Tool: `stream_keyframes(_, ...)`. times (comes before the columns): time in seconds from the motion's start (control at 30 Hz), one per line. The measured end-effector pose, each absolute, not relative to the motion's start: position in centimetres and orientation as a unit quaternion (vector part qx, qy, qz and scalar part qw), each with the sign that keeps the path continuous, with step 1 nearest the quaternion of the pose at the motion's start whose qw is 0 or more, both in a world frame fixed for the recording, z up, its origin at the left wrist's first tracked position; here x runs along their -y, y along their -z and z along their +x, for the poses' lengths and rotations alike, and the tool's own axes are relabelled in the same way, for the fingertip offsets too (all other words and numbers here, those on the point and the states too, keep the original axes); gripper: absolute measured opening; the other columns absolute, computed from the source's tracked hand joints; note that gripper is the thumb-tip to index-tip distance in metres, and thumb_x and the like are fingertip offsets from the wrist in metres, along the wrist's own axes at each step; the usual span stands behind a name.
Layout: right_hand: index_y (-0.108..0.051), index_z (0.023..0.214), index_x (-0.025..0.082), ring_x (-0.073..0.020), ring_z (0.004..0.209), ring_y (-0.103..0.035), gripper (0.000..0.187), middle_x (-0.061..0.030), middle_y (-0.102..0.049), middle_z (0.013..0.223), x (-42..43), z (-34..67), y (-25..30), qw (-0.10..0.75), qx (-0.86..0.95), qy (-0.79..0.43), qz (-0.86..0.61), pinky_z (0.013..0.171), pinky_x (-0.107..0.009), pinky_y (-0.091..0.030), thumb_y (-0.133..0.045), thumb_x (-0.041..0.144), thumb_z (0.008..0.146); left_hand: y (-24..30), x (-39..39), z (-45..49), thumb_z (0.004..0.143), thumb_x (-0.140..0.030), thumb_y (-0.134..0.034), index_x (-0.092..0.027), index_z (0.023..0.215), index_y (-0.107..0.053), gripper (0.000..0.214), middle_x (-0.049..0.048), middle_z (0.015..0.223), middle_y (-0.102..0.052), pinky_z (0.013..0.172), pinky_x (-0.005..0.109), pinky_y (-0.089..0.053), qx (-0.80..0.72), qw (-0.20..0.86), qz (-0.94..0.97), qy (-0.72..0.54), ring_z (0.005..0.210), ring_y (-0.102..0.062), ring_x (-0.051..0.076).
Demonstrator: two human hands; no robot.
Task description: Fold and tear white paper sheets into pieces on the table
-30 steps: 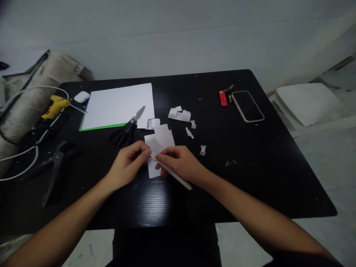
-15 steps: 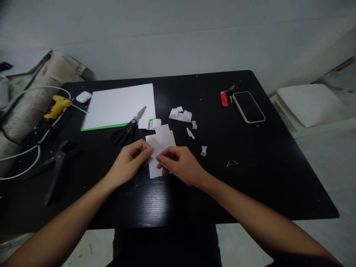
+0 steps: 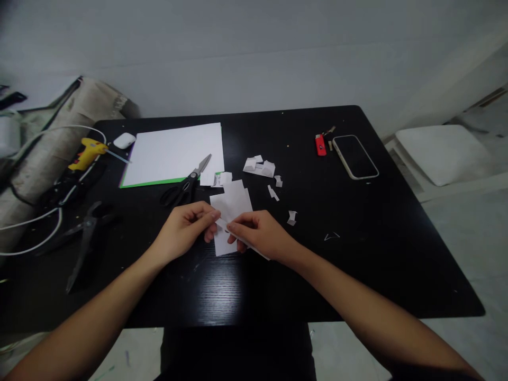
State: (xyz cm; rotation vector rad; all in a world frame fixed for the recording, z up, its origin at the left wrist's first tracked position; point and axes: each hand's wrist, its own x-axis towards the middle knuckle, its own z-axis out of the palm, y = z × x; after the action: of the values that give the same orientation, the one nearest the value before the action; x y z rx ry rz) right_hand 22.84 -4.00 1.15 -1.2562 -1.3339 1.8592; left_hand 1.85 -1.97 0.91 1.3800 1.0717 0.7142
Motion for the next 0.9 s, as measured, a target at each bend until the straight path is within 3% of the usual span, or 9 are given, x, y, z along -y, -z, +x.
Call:
stream_keyframes(0.23, -0.073, 0.080, 0.015, -0.0102, 0.057, -0.060, 0.025, -0.0017, -0.071, 0.071, 3.95, 22.87, -0.84, 0.271, 0.508, -0.673, -0.465, 0.060, -0.025, -0.050, -0.071, 0.038, 0.090, -0.87, 2.11, 1.88, 0.094, -0.035, -0.066, -0.014, 0.090, -0.070, 0.022, 0.0016, 0.067, -0.069, 0.056, 0.023, -0.055, -0.452, 0.603, 0.595, -0.279, 0.055, -0.064, 0.011)
stream_keyframes(0.57, -0.074, 0.085, 0.014, -0.0103, 0.059, -0.061, 0.025, -0.0044, -0.074, 0.079, 3.82, 23.17, -0.61, 0.260, 0.515, -0.673, -0.464, 0.058, -0.024, -0.051, -0.072, 0.039, 0.088, -0.69, 2.14, 1.73, 0.094, -0.035, -0.066, -0.013, 0.089, -0.071, 0.023, 0.0044, 0.071, -0.072, 0.061, 0.026, -0.058, -0.440, 0.602, 0.616, -0.256, 0.061, -0.069, 0.014)
stream_keyframes(0.9, -0.075, 0.078, 0.014, -0.0095, 0.053, -0.057, 0.027, -0.0038, -0.072, 0.070, 3.30, 23.60, -0.80, 0.249, 0.534, -0.658, -0.469, 0.046, -0.021, -0.044, -0.075, 0.041, 0.084, -0.89, 1.81, 1.59, 0.089, -0.034, -0.071, -0.012, 0.085, -0.072, 0.023, 0.0060, 0.070, -0.073, 0.058, 0.026, -0.060, -0.460, 0.623, 0.586, -0.240, 0.058, -0.069, 0.015)
